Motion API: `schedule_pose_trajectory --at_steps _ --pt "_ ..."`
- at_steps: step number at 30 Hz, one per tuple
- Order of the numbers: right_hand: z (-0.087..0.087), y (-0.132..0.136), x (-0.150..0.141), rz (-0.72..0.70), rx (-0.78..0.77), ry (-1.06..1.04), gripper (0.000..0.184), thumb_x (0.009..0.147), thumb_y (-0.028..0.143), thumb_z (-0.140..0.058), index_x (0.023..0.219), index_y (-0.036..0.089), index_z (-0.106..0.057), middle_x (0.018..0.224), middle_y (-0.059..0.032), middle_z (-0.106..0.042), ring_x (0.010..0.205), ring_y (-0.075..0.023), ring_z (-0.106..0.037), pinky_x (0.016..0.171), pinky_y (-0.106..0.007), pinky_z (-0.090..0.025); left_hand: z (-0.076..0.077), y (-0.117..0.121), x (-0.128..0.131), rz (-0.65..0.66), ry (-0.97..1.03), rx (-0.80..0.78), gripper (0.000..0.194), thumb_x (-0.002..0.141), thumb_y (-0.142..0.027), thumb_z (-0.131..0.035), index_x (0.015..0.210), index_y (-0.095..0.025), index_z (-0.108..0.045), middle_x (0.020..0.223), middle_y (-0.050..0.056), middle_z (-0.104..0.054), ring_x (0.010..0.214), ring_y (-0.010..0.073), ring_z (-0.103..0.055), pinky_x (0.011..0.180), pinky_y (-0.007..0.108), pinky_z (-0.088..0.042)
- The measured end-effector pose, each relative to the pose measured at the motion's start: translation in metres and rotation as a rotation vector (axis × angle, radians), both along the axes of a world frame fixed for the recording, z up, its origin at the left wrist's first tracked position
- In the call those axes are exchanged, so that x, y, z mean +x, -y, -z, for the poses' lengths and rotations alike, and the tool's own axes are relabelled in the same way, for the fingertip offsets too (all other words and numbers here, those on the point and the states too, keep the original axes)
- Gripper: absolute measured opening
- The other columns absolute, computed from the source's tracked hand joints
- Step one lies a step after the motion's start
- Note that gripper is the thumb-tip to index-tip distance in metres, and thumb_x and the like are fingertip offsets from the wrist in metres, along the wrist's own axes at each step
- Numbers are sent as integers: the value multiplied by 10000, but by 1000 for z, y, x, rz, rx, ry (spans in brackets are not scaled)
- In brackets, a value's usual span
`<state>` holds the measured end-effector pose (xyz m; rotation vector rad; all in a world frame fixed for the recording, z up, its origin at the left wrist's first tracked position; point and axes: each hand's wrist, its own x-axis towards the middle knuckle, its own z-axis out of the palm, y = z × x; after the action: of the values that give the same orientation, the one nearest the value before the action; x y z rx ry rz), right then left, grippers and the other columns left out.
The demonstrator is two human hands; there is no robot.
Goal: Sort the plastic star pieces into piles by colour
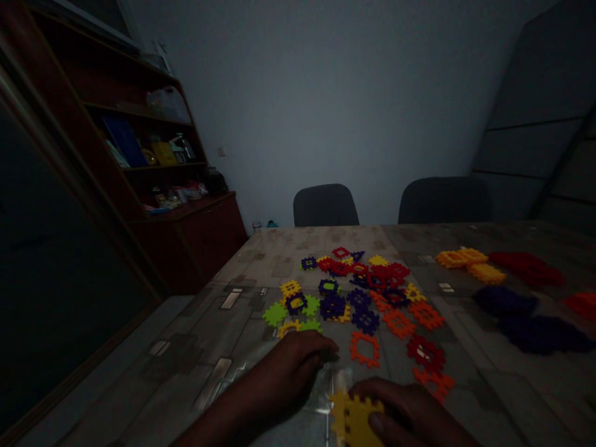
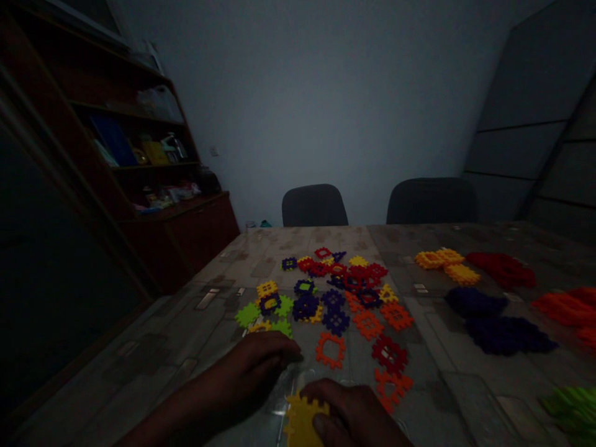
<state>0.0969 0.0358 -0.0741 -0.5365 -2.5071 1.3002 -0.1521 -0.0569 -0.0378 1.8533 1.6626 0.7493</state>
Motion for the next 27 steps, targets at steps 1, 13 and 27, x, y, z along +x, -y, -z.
schedule_pose_trajectory --at_steps 1,13,27 --pt "2 0 -5 -6 28 15 420 977 429 -541 1308 237 -717 1107 -55 -805 926 -227 -766 794 -287 -596 0 -1 -3 -17 -1 10 309 988 -179 -487 1163 -223 -738 1142 45 -768 1065 201 -690 964 310 -486" --pt "24 -12 -1 -140 660 8 572 922 375 -733 1444 250 -537 1345 -112 -696 1124 -254 -702 905 -309 -569 -23 16 23 11 -186 -171 353 898 -213 -630 1241 -268 -693 1204 56 -728 1091 262 -666 949 347 -477" --pt "27 0 -21 -63 833 -108 336 920 365 -721 1174 250 -532 1012 -5 -661 852 -205 -616 716 -314 -420 -2 3 9 39 80 -221 308 826 -79 -464 873 -200 -744 773 -35 -705 729 131 -655 683 183 -472"
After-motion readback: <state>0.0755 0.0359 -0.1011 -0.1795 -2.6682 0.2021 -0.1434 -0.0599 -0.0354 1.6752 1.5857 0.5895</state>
